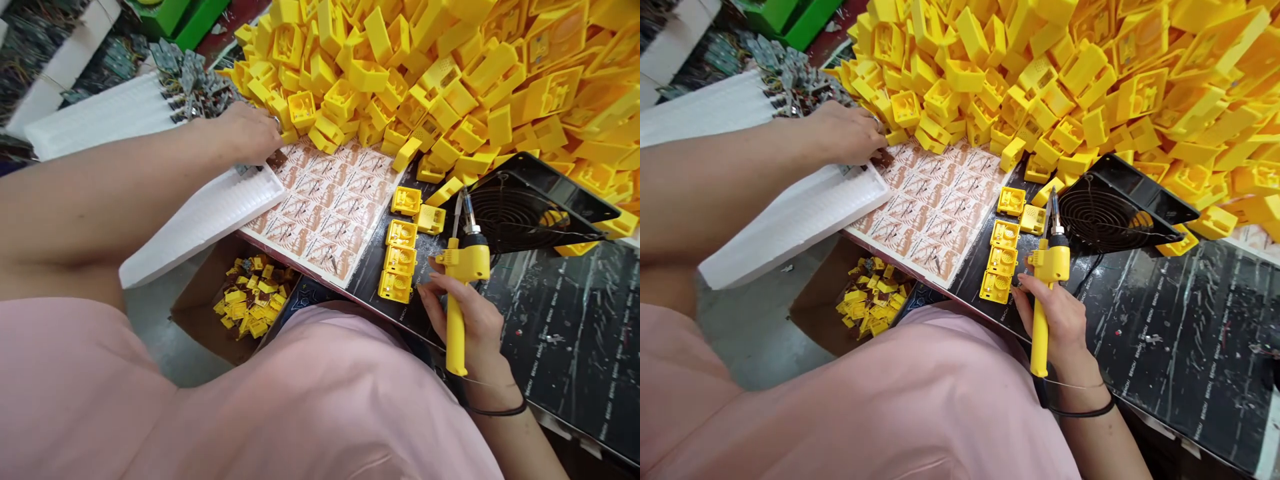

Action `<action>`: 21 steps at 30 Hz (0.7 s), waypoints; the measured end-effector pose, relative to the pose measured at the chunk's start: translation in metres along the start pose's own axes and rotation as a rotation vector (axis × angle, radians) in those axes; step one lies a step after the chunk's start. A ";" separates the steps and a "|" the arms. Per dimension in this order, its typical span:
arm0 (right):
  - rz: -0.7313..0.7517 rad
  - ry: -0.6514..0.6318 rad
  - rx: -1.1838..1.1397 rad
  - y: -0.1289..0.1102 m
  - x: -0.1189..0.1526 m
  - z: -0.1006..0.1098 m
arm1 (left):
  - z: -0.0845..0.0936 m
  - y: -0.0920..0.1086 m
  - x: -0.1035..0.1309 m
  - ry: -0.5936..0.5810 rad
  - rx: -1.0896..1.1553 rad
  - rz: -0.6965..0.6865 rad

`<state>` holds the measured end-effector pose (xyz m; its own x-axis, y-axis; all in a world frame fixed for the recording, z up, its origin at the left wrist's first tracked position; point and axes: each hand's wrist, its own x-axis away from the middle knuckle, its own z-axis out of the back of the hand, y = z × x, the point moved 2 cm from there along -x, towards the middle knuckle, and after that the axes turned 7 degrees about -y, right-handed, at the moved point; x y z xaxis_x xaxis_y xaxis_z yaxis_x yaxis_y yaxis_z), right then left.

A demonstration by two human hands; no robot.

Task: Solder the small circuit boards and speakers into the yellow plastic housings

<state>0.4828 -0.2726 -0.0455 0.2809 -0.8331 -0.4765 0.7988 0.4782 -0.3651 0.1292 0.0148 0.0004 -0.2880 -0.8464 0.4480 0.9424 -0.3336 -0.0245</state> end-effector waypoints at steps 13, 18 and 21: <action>-0.041 0.020 -0.012 0.005 0.005 -0.002 | -0.034 -0.072 -0.004 1.048 0.474 0.235; -0.054 0.038 0.024 0.005 0.005 -0.002 | -0.012 -0.067 -0.013 1.307 0.879 0.159; -0.067 0.034 0.031 0.003 0.003 -0.001 | 0.025 -0.044 0.003 1.148 0.378 -0.056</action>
<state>0.4857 -0.2729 -0.0488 0.2083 -0.8529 -0.4788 0.8317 0.4120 -0.3721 0.0911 0.0372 0.0258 -0.1325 -0.7742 -0.6189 0.8586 -0.4017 0.3186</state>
